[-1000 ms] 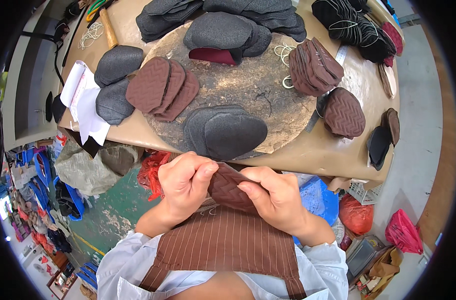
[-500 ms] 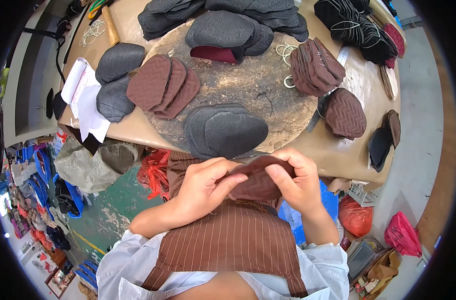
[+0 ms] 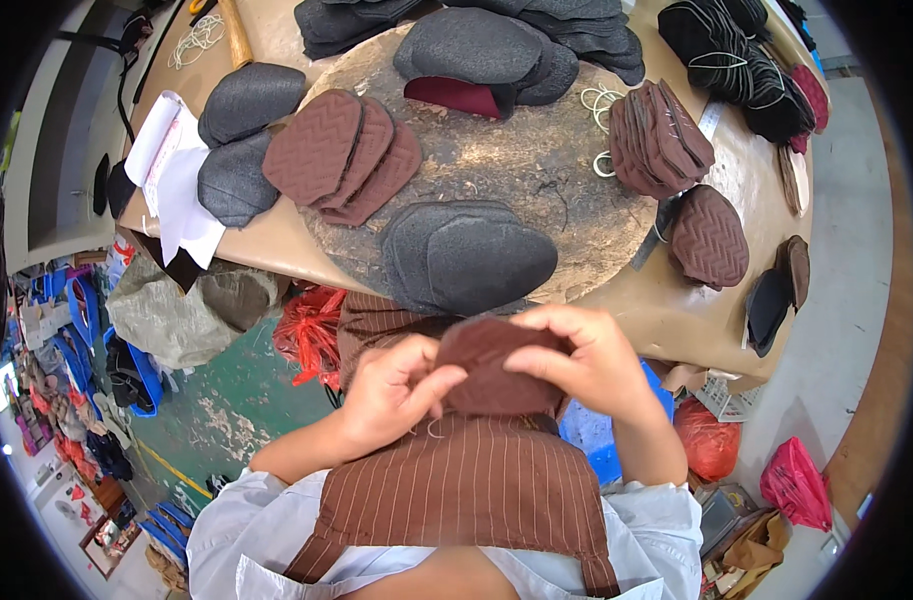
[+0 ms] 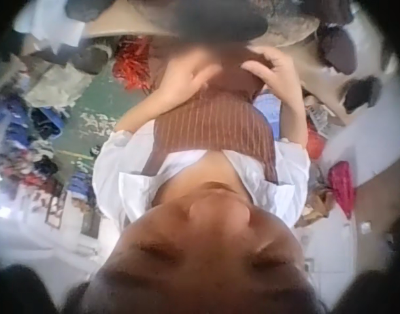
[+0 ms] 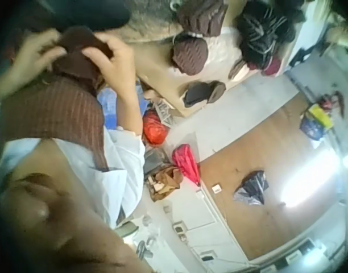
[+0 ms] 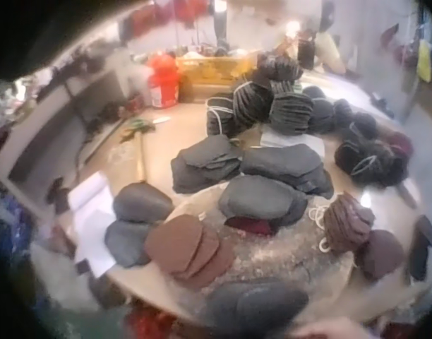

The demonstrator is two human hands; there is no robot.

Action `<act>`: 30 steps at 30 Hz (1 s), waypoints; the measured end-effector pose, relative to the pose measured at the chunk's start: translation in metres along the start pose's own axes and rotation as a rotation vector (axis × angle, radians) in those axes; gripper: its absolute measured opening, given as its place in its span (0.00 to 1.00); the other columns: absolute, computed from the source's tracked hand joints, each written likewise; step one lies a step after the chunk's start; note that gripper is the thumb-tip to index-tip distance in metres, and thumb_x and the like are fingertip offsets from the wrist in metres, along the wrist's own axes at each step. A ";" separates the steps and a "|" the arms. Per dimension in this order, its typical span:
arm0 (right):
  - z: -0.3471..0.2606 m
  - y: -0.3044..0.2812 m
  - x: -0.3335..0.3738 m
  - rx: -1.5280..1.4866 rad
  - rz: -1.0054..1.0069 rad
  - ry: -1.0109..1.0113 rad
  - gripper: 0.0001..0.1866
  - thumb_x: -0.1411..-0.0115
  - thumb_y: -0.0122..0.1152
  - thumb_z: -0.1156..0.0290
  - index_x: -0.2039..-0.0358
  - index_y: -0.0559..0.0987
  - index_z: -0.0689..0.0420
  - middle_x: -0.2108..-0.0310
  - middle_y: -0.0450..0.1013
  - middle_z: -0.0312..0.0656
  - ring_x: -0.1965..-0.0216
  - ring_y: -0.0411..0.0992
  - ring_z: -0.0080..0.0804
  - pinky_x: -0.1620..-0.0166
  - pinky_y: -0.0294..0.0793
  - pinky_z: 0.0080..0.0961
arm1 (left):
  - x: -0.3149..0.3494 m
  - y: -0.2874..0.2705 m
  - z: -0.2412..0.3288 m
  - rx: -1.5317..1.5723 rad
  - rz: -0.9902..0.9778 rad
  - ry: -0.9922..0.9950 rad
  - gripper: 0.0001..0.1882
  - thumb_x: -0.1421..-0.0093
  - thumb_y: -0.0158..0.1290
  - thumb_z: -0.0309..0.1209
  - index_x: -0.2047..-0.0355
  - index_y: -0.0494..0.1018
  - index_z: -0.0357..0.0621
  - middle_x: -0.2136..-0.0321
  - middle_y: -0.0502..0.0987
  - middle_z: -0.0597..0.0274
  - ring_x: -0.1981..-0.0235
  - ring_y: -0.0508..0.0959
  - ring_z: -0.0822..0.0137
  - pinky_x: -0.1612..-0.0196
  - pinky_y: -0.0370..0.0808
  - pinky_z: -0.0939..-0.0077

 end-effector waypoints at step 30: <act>-0.015 -0.011 -0.079 0.292 0.005 -0.062 0.06 0.47 0.66 0.75 0.70 0.79 0.63 0.74 0.76 0.34 0.70 0.71 0.15 0.66 0.71 0.17 | -0.008 -0.014 -0.057 -0.730 0.403 0.608 0.25 0.53 0.64 0.31 0.54 0.70 0.49 0.43 0.62 0.46 0.42 0.66 0.57 0.40 0.57 0.49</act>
Point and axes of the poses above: each hand's wrist, its own x-axis away from the middle knuckle, its own y-axis out of the palm, z = x × y, the point moved 1 cm from there along -x, towards the middle knuckle
